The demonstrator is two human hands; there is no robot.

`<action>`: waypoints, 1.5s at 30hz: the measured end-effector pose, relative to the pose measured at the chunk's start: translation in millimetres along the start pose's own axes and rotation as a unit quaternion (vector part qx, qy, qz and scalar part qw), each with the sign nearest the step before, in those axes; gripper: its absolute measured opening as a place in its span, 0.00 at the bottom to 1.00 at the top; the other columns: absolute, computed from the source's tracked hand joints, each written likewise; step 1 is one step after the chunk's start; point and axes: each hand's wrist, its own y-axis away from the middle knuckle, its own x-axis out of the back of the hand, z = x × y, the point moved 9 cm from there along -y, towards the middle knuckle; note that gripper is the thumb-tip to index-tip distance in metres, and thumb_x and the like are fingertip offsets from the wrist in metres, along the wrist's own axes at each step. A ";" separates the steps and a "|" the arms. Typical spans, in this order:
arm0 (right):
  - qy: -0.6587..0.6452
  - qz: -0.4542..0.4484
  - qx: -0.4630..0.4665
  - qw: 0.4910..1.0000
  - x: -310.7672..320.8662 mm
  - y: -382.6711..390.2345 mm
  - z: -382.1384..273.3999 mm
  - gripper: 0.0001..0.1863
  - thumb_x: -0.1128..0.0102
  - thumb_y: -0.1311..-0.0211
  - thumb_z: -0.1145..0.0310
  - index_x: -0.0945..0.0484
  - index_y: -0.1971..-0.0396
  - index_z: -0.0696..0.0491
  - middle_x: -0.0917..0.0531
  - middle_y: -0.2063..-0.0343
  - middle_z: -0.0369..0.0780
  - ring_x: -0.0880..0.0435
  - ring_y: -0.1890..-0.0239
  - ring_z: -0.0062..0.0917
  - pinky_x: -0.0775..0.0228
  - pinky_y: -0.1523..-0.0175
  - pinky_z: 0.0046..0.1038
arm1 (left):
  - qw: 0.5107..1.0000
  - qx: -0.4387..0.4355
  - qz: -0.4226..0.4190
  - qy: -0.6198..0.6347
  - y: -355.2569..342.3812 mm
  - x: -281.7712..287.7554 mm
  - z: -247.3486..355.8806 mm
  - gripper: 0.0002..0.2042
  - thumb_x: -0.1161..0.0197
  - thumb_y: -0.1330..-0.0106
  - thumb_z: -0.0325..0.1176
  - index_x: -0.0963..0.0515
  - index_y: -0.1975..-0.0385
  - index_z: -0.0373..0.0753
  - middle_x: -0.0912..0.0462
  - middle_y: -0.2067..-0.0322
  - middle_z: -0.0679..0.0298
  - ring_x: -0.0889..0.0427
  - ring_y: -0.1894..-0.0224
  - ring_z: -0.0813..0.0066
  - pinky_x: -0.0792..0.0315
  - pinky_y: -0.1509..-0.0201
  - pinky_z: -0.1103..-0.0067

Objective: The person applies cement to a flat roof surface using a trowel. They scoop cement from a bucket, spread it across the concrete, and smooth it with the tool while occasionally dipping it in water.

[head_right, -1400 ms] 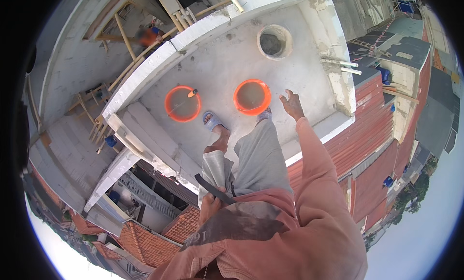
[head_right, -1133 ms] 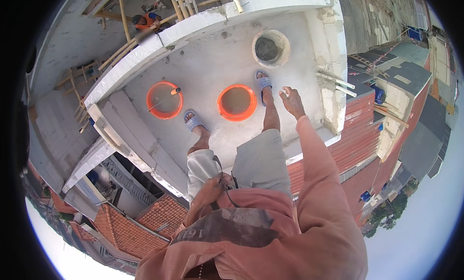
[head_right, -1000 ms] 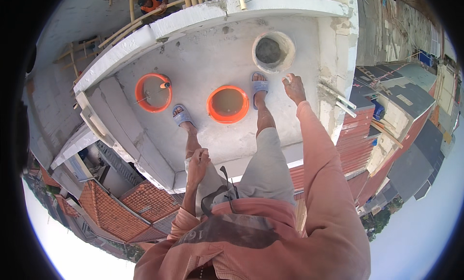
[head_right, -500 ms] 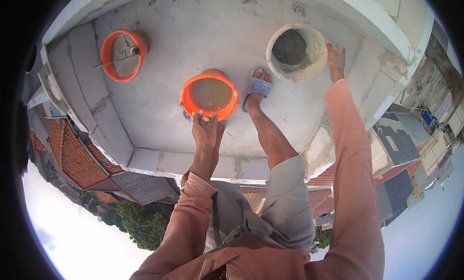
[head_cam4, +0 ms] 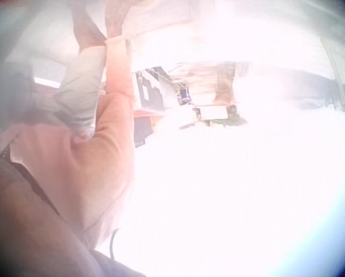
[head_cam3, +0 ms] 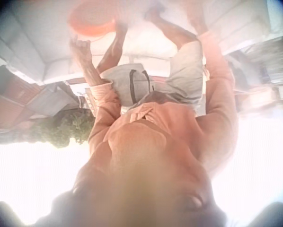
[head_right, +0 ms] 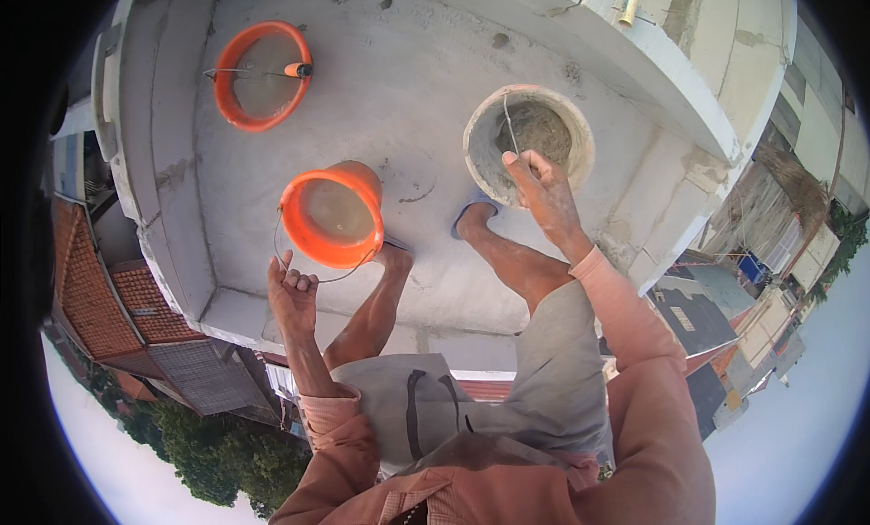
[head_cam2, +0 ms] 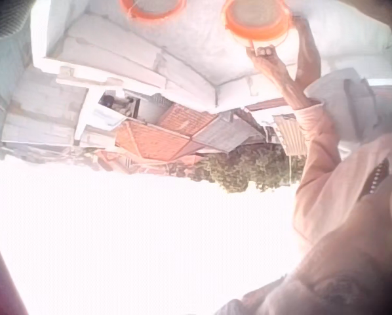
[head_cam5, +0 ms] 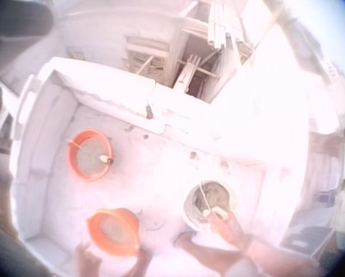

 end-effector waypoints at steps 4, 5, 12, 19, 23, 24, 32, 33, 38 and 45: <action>0.057 -0.075 -0.028 0.995 -53.7 -17.2 -12.7 0.23 0.44 0.30 0.47 0.31 0.76 0.50 0.39 0.84 0.25 0.42 0.82 0.09 0.49 0.76 0.19 | 0.998 -0.049 0.016 0.028 -48.3 12.4 34.0 0.09 0.37 0.30 0.37 0.24 0.60 0.39 0.36 0.84 0.77 0.34 0.81 0.86 0.28 0.67 0.82; 0.105 -0.090 -0.006 0.990 -65.9 -26.8 -14.1 0.23 0.45 0.29 0.47 0.31 0.76 0.51 0.39 0.85 0.26 0.42 0.83 0.11 0.47 0.77 0.20 | 0.998 -0.053 0.016 0.037 -63.0 16.3 42.3 0.09 0.37 0.30 0.37 0.24 0.60 0.39 0.36 0.84 0.77 0.34 0.81 0.86 0.28 0.67 0.82; 0.356 -0.238 0.103 0.898 -209.7 -31.8 3.8 0.24 0.51 0.26 0.49 0.30 0.72 0.56 0.26 0.83 0.38 0.30 0.83 0.24 0.35 0.73 0.31 | 0.989 -0.131 0.058 -0.036 -120.2 98.6 94.9 0.09 0.39 0.29 0.36 0.22 0.57 0.37 0.32 0.82 0.76 0.33 0.79 0.87 0.27 0.67 0.82; 0.295 -0.484 0.154 0.809 -283.8 -41.3 27.1 0.22 0.54 0.24 0.52 0.23 0.67 0.57 0.18 0.73 0.45 0.15 0.68 0.32 0.26 0.59 0.36 | 0.979 -0.169 0.017 -0.110 -141.1 134.0 123.2 0.21 0.47 0.24 0.37 0.31 0.38 0.31 0.32 0.79 0.75 0.32 0.78 0.88 0.29 0.69 0.84; 0.426 -0.236 0.569 0.662 -292.2 -99.6 -87.6 0.18 0.53 0.25 0.56 0.18 0.63 0.52 0.19 0.67 0.41 0.20 0.59 0.35 0.26 0.57 0.37 | 0.932 -0.186 0.052 -0.307 -129.5 118.7 126.9 0.22 0.51 0.22 0.39 0.31 0.36 0.31 0.23 0.73 0.66 0.23 0.72 0.81 0.25 0.60 0.81; 0.433 -0.168 0.608 0.644 -295.3 -122.6 -111.8 0.18 0.55 0.24 0.57 0.18 0.62 0.53 0.20 0.67 0.40 0.21 0.62 0.33 0.27 0.57 0.36 | 0.876 -0.235 0.057 -0.418 -132.4 133.6 136.7 0.22 0.51 0.22 0.40 0.31 0.36 0.32 0.20 0.68 0.62 0.20 0.67 0.74 0.25 0.55 0.77; 0.657 -0.174 0.418 0.603 -428.9 -233.5 -97.3 0.24 0.41 0.39 0.42 0.16 0.69 0.50 0.17 0.65 0.39 0.16 0.65 0.29 0.27 0.68 0.36 | 0.604 -0.416 0.225 -0.642 -32.3 80.7 145.8 0.23 0.49 0.24 0.42 0.32 0.35 0.36 0.26 0.41 0.50 0.29 0.35 0.55 0.36 0.32 0.64; 0.696 -0.162 0.457 0.529 -445.0 -234.2 -87.6 0.22 0.38 0.41 0.44 0.14 0.67 0.49 0.16 0.62 0.40 0.15 0.61 0.30 0.27 0.68 0.36 | 0.591 -0.451 0.210 -0.635 -19.5 55.5 143.8 0.23 0.48 0.24 0.42 0.31 0.35 0.36 0.28 0.39 0.51 0.31 0.34 0.54 0.37 0.32 0.63; 0.814 -0.049 0.422 0.397 -458.5 -265.9 -69.8 0.16 0.32 0.46 0.56 0.13 0.59 0.47 0.16 0.53 0.41 0.15 0.52 0.33 0.22 0.66 0.39 | 0.569 -0.467 0.064 -0.674 -10.3 -25.5 114.3 0.25 0.45 0.26 0.44 0.32 0.34 0.37 0.31 0.36 0.50 0.31 0.33 0.54 0.38 0.30 0.63; 0.813 0.008 0.495 0.306 -419.1 -204.5 -96.0 0.17 0.36 0.43 0.67 0.15 0.52 0.49 0.17 0.57 0.38 0.16 0.55 0.30 0.25 0.71 0.33 | 0.470 -0.482 -0.032 -0.739 7.4 -31.0 72.5 0.29 0.35 0.34 0.43 0.31 0.35 0.40 0.33 0.36 0.49 0.31 0.36 0.49 0.36 0.34 0.59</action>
